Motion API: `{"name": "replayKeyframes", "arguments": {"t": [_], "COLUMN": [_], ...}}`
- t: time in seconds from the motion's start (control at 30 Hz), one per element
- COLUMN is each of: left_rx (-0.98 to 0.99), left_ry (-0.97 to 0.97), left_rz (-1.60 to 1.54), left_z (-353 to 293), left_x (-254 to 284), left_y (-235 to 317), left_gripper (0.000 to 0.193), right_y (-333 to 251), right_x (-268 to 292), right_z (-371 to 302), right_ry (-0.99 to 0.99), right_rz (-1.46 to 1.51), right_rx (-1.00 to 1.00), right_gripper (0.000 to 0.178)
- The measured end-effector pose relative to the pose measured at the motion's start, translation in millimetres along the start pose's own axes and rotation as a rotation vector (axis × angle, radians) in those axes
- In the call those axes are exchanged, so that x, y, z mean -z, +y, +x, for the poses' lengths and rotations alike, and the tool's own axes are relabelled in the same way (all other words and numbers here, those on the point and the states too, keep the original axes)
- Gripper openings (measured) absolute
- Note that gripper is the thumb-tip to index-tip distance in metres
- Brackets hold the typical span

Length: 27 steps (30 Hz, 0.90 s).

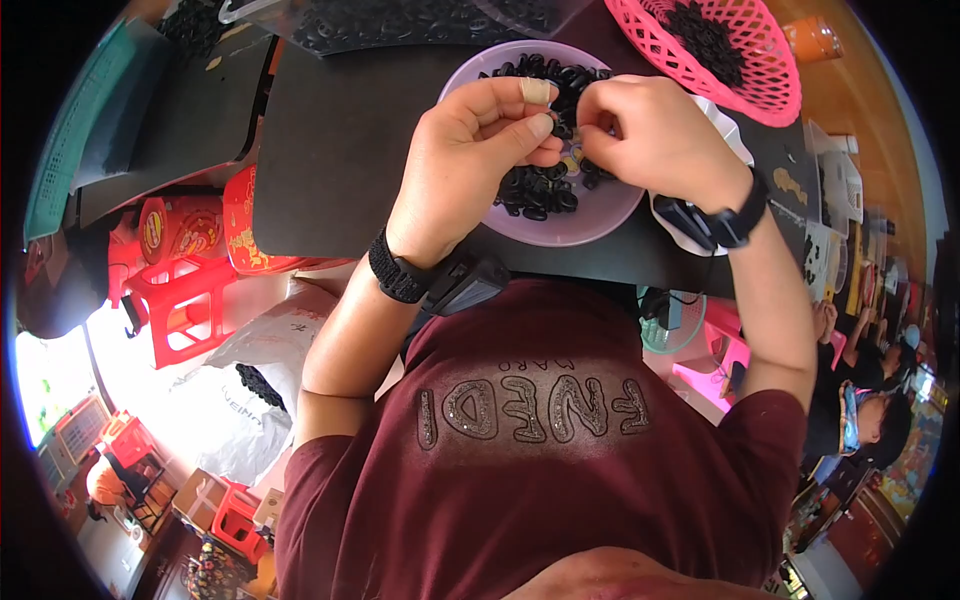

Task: The person assembles plastic cord locks by hand, fitting springs and plungers into the cord lock housings taken from plates on the table.

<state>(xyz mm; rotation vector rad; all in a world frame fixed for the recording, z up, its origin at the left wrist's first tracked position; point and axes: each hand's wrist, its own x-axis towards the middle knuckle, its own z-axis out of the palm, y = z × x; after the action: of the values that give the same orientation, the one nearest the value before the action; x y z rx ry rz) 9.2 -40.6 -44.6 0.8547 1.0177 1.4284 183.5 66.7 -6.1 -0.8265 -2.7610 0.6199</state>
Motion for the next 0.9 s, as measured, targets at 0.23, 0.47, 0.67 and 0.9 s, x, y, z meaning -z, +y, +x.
{"name": "replayKeyframes", "arguments": {"t": [0.23, 0.47, 0.67, 0.9], "left_rx": [0.035, -0.005, -0.028, -0.148], "left_ry": [-0.077, -0.063, -0.038, 0.056], "left_rz": [-0.151, -0.172, -0.136, -0.051], "left_z": [-2, -4, -6, -9], "left_x": [-11, -21, -26, -33], "left_y": [8, 11, 10, 5], "left_gripper": [0.021, 0.021, 0.021, 0.017], "right_y": [-24, -36, -33, -32], "right_x": [-19, -35, -39, -43], "right_z": [-34, -37, -41, -41], "right_ry": [0.429, 0.585, 0.591, 0.582], "right_rz": [1.146, 1.202, 1.193, 1.128], "right_rx": [-0.22, -0.121, -0.114, -0.072], "right_gripper": [0.016, 0.015, 0.014, 0.012]}}
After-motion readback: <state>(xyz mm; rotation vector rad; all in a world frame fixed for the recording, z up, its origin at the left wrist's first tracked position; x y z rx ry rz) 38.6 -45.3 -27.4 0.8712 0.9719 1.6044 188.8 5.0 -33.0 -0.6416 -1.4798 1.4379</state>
